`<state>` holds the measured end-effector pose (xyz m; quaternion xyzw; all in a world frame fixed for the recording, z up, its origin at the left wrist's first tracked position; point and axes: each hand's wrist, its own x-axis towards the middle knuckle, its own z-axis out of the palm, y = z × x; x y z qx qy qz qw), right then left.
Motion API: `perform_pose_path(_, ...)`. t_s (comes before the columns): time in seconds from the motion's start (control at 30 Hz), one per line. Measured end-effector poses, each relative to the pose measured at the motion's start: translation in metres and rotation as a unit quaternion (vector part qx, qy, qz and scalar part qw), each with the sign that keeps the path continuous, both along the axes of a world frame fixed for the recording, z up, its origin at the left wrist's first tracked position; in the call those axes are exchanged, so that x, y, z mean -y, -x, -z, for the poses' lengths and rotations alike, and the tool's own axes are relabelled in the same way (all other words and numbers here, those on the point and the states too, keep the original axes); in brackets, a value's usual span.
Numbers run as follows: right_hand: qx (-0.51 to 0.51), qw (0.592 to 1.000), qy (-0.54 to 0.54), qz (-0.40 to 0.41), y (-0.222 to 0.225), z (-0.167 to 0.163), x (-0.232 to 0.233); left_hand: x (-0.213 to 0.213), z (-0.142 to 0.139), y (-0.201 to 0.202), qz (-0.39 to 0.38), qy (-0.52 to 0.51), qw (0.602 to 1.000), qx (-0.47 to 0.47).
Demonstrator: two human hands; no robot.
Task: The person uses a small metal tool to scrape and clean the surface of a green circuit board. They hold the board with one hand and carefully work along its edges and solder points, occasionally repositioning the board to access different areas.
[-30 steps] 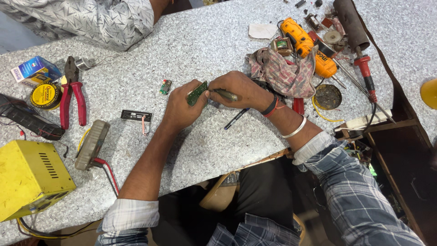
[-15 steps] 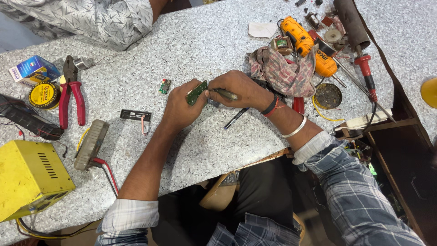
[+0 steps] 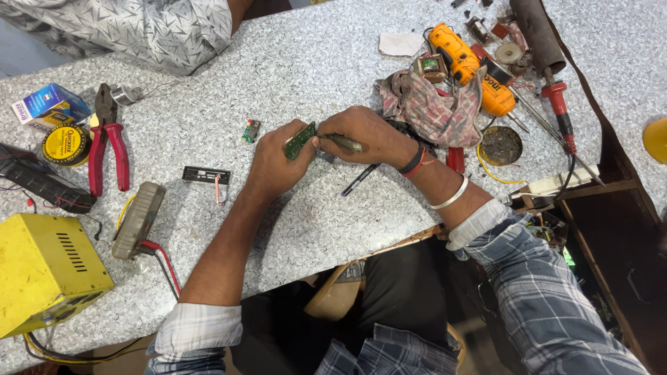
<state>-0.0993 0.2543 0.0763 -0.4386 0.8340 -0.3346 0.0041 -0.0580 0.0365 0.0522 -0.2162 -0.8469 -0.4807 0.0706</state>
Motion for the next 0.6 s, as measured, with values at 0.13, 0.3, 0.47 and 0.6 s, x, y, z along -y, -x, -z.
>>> perform_pose_path(0.13, 0.0, 1.0, -0.002, 0.0, -0.0009, -0.0002, 0.0002, -0.0002, -0.0008, -0.0014, 0.001, -0.01, 1.0, 0.011)
perform_pose_path(0.3, -0.008, 1.0, -0.002, -0.001, -0.0014, -0.0008, 0.0002, -0.0008, -0.0018, -0.0015, 0.0, -0.005, 1.0, 0.026)
perform_pose_path(0.47, 0.001, 1.0, -0.006, 0.003, -0.0013, -0.0018, 0.0, -0.0011, -0.0023, -0.0015, 0.0, -0.004, 1.0, 0.016)
perform_pose_path(0.6, -0.01, 1.0, 0.0, 0.0, -0.0013, -0.0016, 0.0001, -0.0013, -0.0019, -0.0011, 0.002, -0.006, 1.0, 0.011)
